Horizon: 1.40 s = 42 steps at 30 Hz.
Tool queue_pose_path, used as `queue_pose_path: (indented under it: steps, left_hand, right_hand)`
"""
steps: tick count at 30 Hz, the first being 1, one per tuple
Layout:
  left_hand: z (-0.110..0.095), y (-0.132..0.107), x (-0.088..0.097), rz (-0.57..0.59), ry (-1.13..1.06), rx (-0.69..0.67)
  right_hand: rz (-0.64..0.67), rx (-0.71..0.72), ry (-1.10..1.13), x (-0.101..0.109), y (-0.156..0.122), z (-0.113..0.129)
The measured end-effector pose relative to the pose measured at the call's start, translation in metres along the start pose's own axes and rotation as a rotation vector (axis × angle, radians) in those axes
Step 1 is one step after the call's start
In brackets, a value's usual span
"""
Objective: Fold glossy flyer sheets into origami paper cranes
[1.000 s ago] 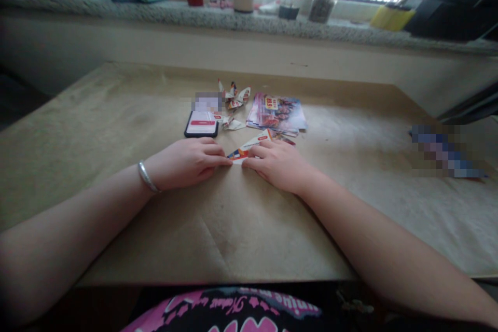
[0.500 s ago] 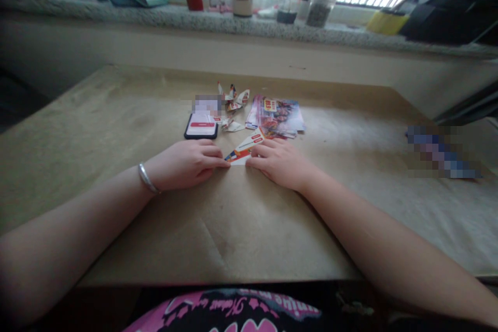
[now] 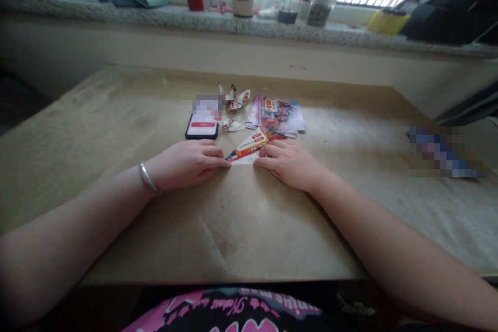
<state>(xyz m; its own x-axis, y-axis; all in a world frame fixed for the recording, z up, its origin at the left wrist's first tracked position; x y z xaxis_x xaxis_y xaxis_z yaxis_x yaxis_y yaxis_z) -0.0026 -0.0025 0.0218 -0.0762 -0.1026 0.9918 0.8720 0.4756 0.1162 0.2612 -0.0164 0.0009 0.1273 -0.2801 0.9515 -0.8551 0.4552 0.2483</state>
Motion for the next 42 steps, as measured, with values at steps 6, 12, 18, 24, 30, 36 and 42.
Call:
queue_pose_path:
  steps: [6, 12, 18, 24, 30, 36, 42]
  left_hand:
    - [0.000, 0.001, 0.001, 0.008, 0.009, -0.006]
    - [0.001, 0.000, 0.002, 0.017, 0.002, -0.001]
    - [0.004, -0.001, 0.001, 0.036, -0.036, 0.015]
    - [0.010, -0.005, 0.001, 0.045, -0.093, 0.037]
    - [0.011, -0.006, 0.003, 0.045, -0.121, 0.035]
    - [0.013, -0.006, 0.004, 0.048, -0.140, 0.043]
    - [0.014, -0.006, 0.003, 0.051, -0.156, 0.046]
  right_hand:
    - [0.004, -0.021, 0.034, 0.001, -0.009, -0.004]
    - [0.005, -0.037, 0.043, 0.002, -0.014, -0.005]
    - [-0.005, -0.047, 0.082, 0.000, -0.018, -0.006]
    - [-0.005, -0.049, 0.059, 0.000, -0.023, -0.007]
    - [-0.001, -0.074, 0.063, -0.001, -0.030, -0.009]
    - [-0.031, -0.075, 0.070, 0.000, -0.034, -0.010]
    - [-0.053, -0.114, 0.078, -0.001, -0.041, -0.012]
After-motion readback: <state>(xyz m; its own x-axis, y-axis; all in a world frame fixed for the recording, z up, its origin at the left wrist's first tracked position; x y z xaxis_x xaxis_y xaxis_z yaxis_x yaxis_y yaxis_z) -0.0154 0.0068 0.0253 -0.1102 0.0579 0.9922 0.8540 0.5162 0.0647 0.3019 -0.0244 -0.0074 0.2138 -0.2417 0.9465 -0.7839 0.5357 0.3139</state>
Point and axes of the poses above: each hand's wrist, its own y-axis towards the middle knuckle, its own x-axis out of the back of the hand, z = x × y, the point moved 1 cm from there along y, towards the middle knuckle, and after that the axes turned 4 degrees about x, right-handed, at the moved point
